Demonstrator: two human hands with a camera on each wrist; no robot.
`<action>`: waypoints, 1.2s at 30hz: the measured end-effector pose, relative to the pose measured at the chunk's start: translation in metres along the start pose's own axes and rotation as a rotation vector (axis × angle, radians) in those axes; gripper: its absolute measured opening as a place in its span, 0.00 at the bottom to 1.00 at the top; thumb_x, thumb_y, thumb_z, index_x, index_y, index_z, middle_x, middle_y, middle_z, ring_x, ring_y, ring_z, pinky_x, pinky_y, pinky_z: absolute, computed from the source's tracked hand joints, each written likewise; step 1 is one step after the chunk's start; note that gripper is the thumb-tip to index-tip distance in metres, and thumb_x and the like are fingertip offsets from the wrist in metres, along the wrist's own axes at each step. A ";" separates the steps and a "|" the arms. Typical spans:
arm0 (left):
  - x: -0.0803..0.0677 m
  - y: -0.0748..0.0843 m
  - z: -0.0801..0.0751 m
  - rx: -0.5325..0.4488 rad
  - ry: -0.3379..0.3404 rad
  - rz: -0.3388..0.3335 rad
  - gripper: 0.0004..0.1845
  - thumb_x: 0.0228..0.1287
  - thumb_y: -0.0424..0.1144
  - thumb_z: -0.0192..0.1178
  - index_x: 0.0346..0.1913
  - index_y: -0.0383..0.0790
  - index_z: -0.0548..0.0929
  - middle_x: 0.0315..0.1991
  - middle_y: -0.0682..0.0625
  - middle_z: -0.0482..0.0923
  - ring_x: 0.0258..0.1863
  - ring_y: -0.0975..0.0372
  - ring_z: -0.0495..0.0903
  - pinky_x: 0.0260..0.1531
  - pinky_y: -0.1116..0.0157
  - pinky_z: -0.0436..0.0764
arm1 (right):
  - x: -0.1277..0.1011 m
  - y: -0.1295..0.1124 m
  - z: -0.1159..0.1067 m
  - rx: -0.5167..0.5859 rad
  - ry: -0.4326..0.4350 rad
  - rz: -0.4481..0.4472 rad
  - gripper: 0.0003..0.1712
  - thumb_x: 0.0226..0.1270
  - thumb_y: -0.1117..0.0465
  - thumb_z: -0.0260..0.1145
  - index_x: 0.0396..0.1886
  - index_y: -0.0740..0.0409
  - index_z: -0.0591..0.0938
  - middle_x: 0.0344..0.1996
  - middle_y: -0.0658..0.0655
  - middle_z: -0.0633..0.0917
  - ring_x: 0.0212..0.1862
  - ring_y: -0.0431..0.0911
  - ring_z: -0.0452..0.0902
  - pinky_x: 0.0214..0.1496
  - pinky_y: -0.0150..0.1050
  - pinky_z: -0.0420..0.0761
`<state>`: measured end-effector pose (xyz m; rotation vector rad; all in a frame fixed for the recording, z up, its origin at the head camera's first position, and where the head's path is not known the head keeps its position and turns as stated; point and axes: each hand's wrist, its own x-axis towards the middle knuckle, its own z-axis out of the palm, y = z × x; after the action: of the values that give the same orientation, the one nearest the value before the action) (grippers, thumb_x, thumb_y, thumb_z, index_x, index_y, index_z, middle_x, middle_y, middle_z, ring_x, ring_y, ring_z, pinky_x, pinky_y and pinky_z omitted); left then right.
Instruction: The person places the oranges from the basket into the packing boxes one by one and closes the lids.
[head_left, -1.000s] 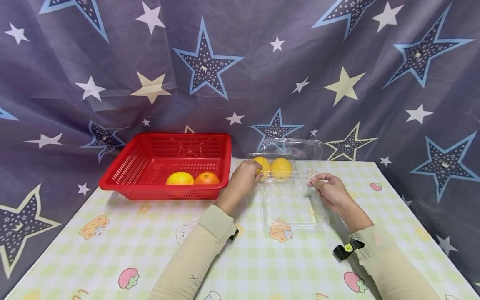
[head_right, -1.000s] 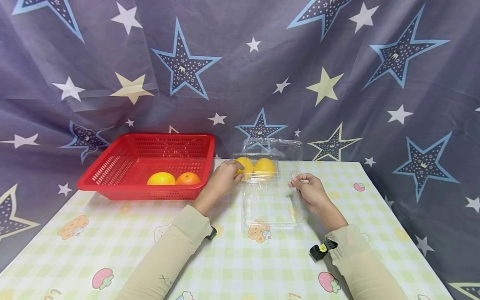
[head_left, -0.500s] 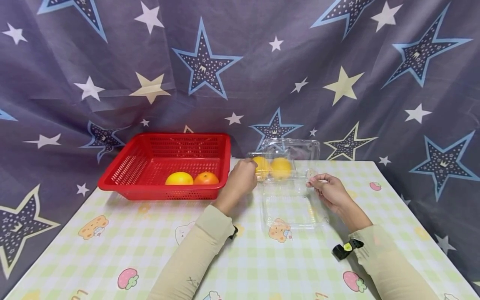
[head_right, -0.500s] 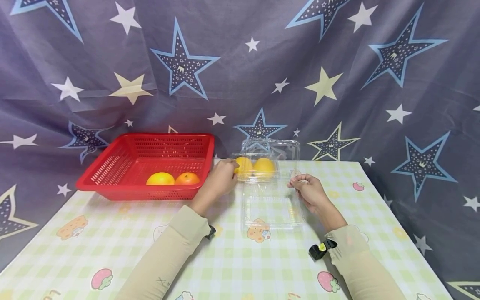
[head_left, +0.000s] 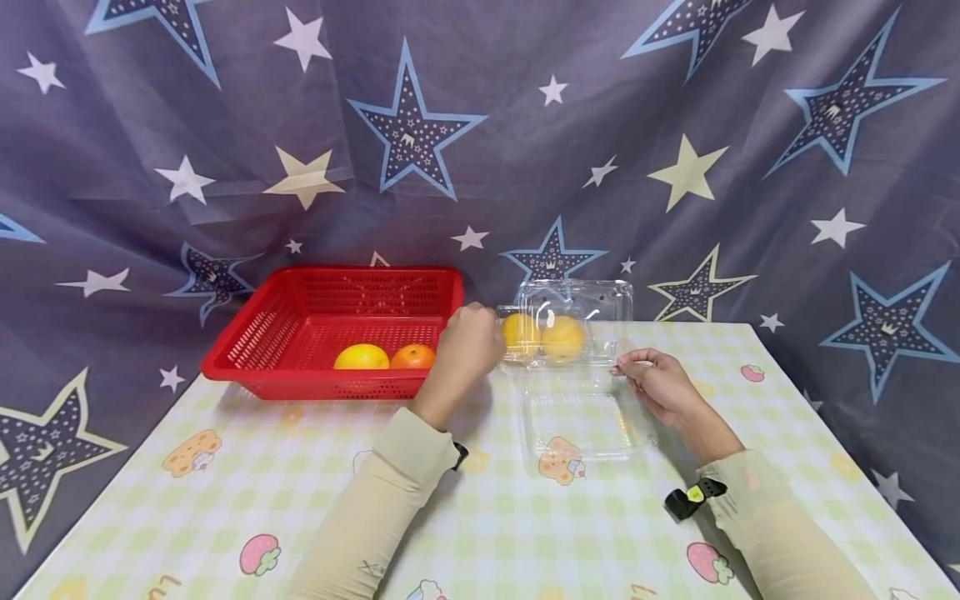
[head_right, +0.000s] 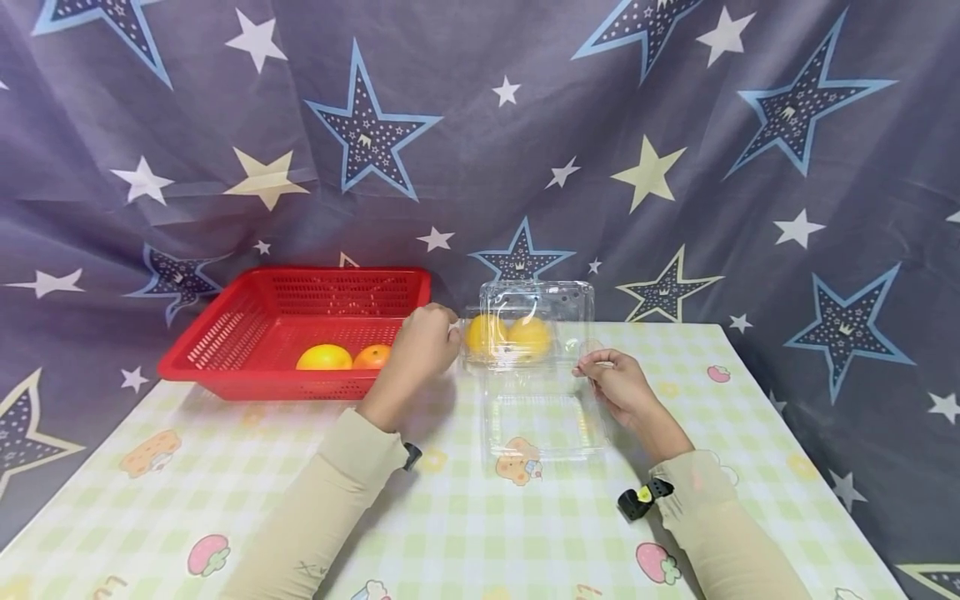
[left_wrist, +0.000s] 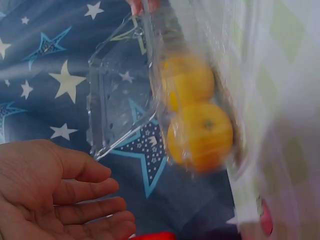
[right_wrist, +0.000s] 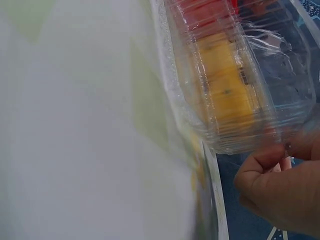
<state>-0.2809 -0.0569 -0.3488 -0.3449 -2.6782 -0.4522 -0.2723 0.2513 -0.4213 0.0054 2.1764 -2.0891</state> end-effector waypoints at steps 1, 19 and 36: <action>0.000 -0.002 -0.002 0.000 0.000 0.000 0.11 0.66 0.34 0.57 0.30 0.33 0.86 0.34 0.41 0.80 0.36 0.45 0.84 0.36 0.49 0.86 | 0.000 0.000 0.000 0.000 -0.002 -0.001 0.09 0.79 0.62 0.59 0.49 0.63 0.72 0.33 0.46 0.86 0.30 0.35 0.72 0.29 0.25 0.71; -0.001 -0.074 -0.039 0.020 -0.304 -0.079 0.13 0.60 0.39 0.70 0.44 0.35 0.86 0.35 0.43 0.82 0.34 0.52 0.80 0.37 0.55 0.86 | -0.002 0.000 0.001 -0.021 -0.021 -0.004 0.10 0.80 0.62 0.57 0.51 0.66 0.72 0.34 0.48 0.87 0.25 0.36 0.67 0.25 0.28 0.69; 0.008 -0.118 -0.043 -0.089 -0.656 0.007 0.32 0.57 0.37 0.74 0.66 0.45 0.81 0.53 0.44 0.79 0.54 0.50 0.75 0.48 0.55 0.84 | -0.003 -0.002 0.001 -0.033 -0.026 -0.006 0.10 0.80 0.61 0.59 0.50 0.65 0.73 0.35 0.49 0.87 0.25 0.36 0.67 0.23 0.28 0.67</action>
<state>-0.3090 -0.1796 -0.3392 -0.6180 -3.2909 -0.5269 -0.2690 0.2503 -0.4195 -0.0313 2.1986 -2.0449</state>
